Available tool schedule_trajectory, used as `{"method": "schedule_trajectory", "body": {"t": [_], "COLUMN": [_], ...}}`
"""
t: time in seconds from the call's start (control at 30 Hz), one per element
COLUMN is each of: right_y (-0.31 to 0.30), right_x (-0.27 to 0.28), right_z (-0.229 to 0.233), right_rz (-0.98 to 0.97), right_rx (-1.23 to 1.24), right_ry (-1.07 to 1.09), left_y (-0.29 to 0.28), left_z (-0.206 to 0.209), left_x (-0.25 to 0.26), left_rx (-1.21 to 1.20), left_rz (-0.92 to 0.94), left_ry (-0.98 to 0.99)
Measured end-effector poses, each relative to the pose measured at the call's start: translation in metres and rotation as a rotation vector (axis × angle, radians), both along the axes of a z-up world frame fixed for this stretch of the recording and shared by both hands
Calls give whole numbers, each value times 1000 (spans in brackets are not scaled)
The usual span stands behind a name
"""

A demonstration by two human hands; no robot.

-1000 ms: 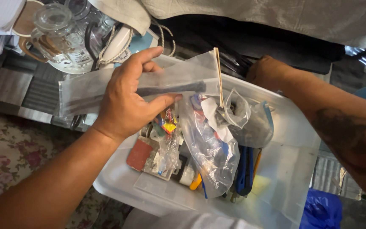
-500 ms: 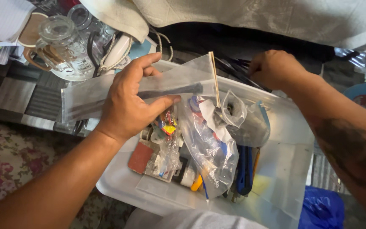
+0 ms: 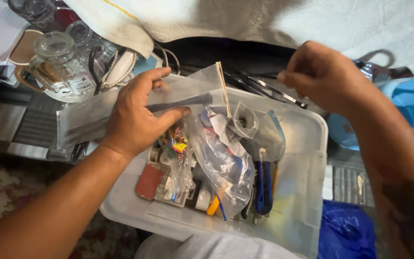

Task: The person removes black cable ties from a small box and places them into a clear plastic bag. They handle the ties one by one, opening the bag and inserting each tie before setting the bag down in a plastic storage bin.

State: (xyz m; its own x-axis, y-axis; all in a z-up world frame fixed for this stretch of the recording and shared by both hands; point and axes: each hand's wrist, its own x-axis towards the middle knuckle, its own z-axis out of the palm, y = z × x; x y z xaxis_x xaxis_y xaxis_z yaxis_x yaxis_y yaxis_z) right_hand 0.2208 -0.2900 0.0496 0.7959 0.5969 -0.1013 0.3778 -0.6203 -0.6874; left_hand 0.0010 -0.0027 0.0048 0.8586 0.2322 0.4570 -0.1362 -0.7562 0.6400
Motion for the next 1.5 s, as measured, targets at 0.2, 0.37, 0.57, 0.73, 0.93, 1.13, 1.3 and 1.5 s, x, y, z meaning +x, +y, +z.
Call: {"method": "schedule_trajectory", "body": {"t": [0.2, 0.37, 0.57, 0.73, 0.93, 1.13, 1.3, 1.5], "right_y": [-16, -12, 9, 3, -16, 25, 64, 21], "right_x": [-21, -38, -63, -71, -56, -71, -85, -61], "right_z": [9, 10, 1, -11, -17, -22, -24, -20], "right_rz": [-36, -145, -50, -130, -187, -179, -196, -367], "right_rx": [868, 1106, 1168, 1068, 1260, 1102, 911, 1103], "right_ry": [453, 733, 907, 980, 984, 849, 783, 726], "left_y": [0, -1, 0, 3, 5, 4, 3, 6], "left_z": [0, 3, 5, 0, -6, -3, -2, -8], "left_x": [-1, -1, -1, 1, 1, 1, -1, -1], "left_rx": [4, 37, -14, -9, 46, -26, -19, -86], "left_rz": [-16, -12, -74, -85, -99, -131, -119, -157], "left_ry": [-24, -33, -59, -50, -135, -77, -56, -136]}}
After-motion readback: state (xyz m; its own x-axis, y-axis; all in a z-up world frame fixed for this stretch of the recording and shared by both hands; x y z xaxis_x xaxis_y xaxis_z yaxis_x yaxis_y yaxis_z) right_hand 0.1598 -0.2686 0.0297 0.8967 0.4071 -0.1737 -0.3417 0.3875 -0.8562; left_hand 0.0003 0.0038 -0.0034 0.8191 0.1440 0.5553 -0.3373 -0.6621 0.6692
